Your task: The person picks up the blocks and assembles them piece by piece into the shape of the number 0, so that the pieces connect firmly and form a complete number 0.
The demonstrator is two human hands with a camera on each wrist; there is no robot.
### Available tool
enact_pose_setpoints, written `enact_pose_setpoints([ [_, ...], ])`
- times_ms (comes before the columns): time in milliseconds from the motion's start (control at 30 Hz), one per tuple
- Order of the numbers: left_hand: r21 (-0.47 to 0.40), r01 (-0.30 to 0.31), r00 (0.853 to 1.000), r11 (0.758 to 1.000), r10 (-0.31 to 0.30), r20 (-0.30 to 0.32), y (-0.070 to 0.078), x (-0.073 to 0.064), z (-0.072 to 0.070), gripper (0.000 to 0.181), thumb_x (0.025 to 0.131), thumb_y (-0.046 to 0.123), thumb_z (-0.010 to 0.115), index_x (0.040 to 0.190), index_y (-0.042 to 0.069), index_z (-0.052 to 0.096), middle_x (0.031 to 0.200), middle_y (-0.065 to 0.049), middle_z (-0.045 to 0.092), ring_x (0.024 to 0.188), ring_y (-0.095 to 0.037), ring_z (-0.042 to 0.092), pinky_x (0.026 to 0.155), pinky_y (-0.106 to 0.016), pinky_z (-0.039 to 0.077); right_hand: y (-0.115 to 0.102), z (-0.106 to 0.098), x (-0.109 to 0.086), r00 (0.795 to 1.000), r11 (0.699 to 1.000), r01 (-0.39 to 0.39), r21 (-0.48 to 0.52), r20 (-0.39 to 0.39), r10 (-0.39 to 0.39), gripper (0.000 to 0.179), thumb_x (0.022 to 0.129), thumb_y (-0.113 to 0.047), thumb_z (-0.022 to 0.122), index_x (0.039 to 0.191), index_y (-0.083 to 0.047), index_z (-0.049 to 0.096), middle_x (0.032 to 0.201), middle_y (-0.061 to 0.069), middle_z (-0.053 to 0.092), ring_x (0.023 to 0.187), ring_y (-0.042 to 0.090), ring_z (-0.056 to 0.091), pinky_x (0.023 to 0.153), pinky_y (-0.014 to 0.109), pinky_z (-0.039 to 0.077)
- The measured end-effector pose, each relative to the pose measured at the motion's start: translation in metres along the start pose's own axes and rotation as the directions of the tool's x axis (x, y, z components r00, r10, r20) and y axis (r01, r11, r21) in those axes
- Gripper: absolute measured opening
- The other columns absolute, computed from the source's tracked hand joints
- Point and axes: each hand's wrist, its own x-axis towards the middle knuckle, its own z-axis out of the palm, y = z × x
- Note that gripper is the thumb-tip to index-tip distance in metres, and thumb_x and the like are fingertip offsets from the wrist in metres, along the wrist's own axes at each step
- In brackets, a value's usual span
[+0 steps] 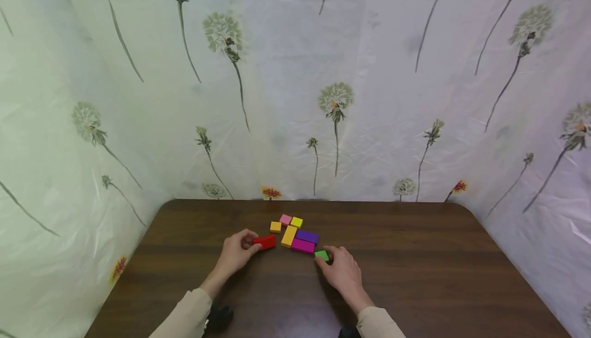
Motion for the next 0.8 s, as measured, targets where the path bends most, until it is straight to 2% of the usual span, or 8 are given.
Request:
enact_pose_setpoints([
  [133,-0.093,0.071,0.997,0.993,-0.072,-0.006,-0.001,-0.004,-0.004,0.019,0.086,0.016,0.077,0.101,0.005,0.072,0.088,-0.004,0.069,0.076,-0.016,0.065,0.071,-0.033,0.054,0.001,0.000,0.000,1.000,1.000,0.003,0.007,0.007,-0.003,0.042,0.088,-0.034,0.073,0.121,-0.009,0.068,0.093,0.003,0.060,0.084,0.023,0.059,0.066,0.043,0.046],
  [233,-0.161,0.141,0.990,0.977,-0.137,0.035,0.001,-0.009,-0.009,0.021,0.087,0.018,0.076,0.103,0.005,0.072,0.089,-0.004,0.070,0.077,-0.018,0.066,0.069,-0.034,0.054,0.002,0.001,0.001,1.000,1.000,0.011,0.013,0.015,-0.011,0.041,0.088,-0.034,0.073,0.122,-0.010,0.069,0.091,0.002,0.060,0.083,0.021,0.059,0.066,0.042,0.046],
  [300,-0.209,0.169,0.985,0.963,-0.156,0.075,0.003,-0.013,-0.013,0.022,0.087,0.017,0.076,0.104,0.004,0.072,0.090,-0.005,0.070,0.077,-0.021,0.067,0.067,-0.035,0.055,0.002,0.001,0.001,1.000,1.000,0.018,0.018,0.017,-0.018,0.041,0.088,-0.034,0.073,0.121,-0.010,0.069,0.090,0.001,0.060,0.082,0.020,0.059,0.066,0.041,0.046],
  [400,-0.264,0.187,0.978,0.946,-0.155,0.140,0.007,-0.018,-0.019,0.023,0.087,0.016,0.075,0.105,0.003,0.072,0.089,-0.006,0.071,0.078,-0.024,0.067,0.067,-0.036,0.055,0.002,0.001,0.002,1.000,0.999,0.027,0.026,0.010,-0.028,0.040,0.088,-0.033,0.073,0.120,-0.010,0.069,0.089,0.001,0.059,0.080,0.019,0.058,0.065,0.040,0.045],
  [567,-0.287,0.195,0.964,0.938,-0.129,0.231,0.018,-0.028,-0.026,0.022,0.088,0.016,0.075,0.107,0.004,0.073,0.093,-0.007,0.070,0.078,-0.028,0.066,0.071,-0.039,0.056,0.003,0.000,0.003,1.000,0.999,0.028,0.026,0.007,-0.028,0.040,0.087,-0.033,0.073,0.120,-0.009,0.069,0.089,0.001,0.059,0.078,0.018,0.057,0.064,0.039,0.045],
  [800,-0.308,0.196,0.949,0.931,-0.101,0.299,0.032,-0.043,-0.030,0.023,0.087,0.016,0.075,0.106,0.004,0.072,0.091,-0.006,0.068,0.077,-0.025,0.064,0.071,-0.041,0.054,0.004,0.001,0.002,1.000,1.000,0.010,0.025,0.008,-0.010,0.040,0.087,-0.034,0.074,0.120,-0.010,0.070,0.089,0.001,0.059,0.080,0.019,0.057,0.065,0.040,0.045],
])
